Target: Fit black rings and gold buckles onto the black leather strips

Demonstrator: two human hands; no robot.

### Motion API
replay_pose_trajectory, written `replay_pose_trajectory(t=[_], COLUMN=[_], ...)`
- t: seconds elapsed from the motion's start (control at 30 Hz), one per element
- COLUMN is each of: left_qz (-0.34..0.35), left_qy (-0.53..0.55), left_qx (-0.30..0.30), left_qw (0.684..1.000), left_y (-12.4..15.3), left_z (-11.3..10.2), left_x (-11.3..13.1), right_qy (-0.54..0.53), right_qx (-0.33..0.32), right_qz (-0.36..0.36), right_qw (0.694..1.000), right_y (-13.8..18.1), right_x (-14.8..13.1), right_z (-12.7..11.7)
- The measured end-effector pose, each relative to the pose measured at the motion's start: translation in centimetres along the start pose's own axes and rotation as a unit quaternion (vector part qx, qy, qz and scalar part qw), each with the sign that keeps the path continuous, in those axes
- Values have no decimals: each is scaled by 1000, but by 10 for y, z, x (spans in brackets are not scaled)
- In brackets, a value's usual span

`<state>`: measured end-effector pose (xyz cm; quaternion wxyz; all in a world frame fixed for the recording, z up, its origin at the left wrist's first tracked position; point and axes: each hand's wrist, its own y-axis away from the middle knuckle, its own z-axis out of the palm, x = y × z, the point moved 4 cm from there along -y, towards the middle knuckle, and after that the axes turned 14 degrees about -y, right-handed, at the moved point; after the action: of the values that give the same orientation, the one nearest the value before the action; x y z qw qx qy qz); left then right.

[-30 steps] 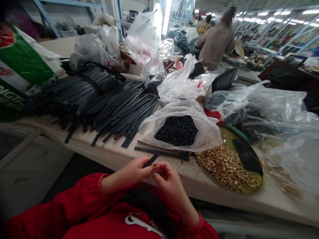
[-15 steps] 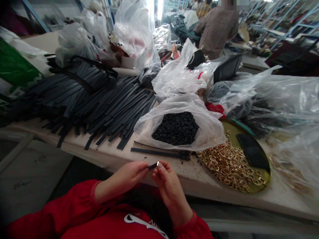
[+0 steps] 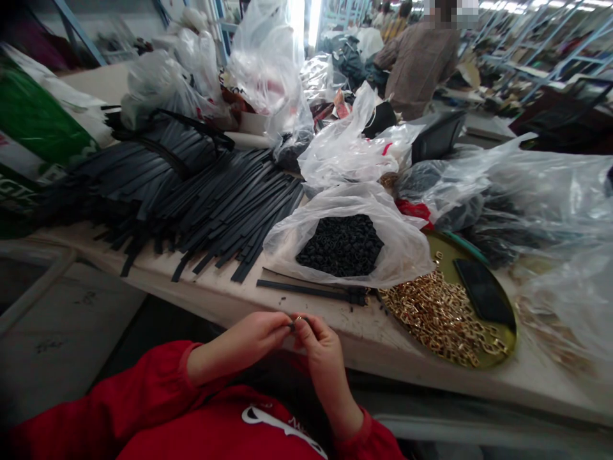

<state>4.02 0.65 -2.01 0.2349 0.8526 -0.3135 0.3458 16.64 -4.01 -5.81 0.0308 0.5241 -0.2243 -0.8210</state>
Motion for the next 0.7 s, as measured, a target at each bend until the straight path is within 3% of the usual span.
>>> replay_pose_trajectory(t=[0.07, 0.2, 0.4, 0.53, 0.7], left_qz=[5, -36, -52, -63, -91], left_qy=[11, 42, 144, 172, 155], left_qx=[-2, 12, -73, -111, -101], left_qw=[1000, 998, 986, 977, 979], left_y=[2, 9, 19, 23, 27], left_z=[2, -1, -2, 3, 9], left_x=[3, 5, 12, 12, 2], right_qy=[40, -27, -104, -98, -128], right_qx=[-17, 3, -39, -71, -19], right_qz=[-19, -37, 1, 46, 3], right_qw=[999, 999, 994, 992, 992], right_y=[4, 12, 21, 27, 23], right_x=[-1, 1, 8, 8, 7], right_z=[4, 6, 13, 18, 11])
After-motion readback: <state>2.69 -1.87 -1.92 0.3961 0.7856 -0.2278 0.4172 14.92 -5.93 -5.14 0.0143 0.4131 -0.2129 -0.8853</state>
